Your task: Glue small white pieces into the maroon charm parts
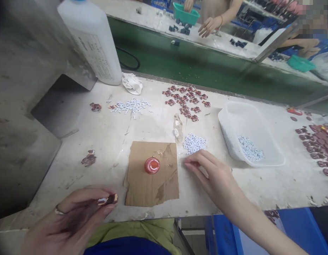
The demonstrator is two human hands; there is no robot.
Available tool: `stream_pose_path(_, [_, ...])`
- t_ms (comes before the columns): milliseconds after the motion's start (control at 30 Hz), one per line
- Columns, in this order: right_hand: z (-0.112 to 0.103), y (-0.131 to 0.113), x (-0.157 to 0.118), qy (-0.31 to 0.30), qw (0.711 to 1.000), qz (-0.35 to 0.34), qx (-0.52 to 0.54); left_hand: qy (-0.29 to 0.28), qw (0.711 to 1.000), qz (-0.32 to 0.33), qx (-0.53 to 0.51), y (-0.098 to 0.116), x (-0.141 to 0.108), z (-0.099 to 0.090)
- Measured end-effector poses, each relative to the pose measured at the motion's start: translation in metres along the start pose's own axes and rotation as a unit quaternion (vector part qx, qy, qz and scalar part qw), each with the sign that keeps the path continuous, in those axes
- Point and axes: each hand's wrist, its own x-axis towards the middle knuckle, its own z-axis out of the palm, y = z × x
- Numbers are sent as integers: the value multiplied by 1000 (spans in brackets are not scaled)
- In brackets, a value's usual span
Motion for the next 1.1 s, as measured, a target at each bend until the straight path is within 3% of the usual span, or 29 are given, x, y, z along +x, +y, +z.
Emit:
stream_pose_path(100, [0,-15,5,-10,999,-19,41,-11,998,-34,-51,0,5,3])
stream_pose_path(233, [3,-33,17,-20,994,-20,110,-17,1000,-21,-14,-2,6,0])
stream_pose_path(367, [5,-43,28,-27,990,-45,132,42,998,-29,42,0,5,0])
stream_pose_path(533, [9,-44,30,-24,989,-106,100,4,998,47,42,0,6,0])
stream_pose_path(967, [7,-43,26,-31,989,-117,80,-21,996,48,72,2,10,5])
stream_pose_path(1100, [7,-49,24,-7,988,-111,108,-3,997,48,63,6,8,12])
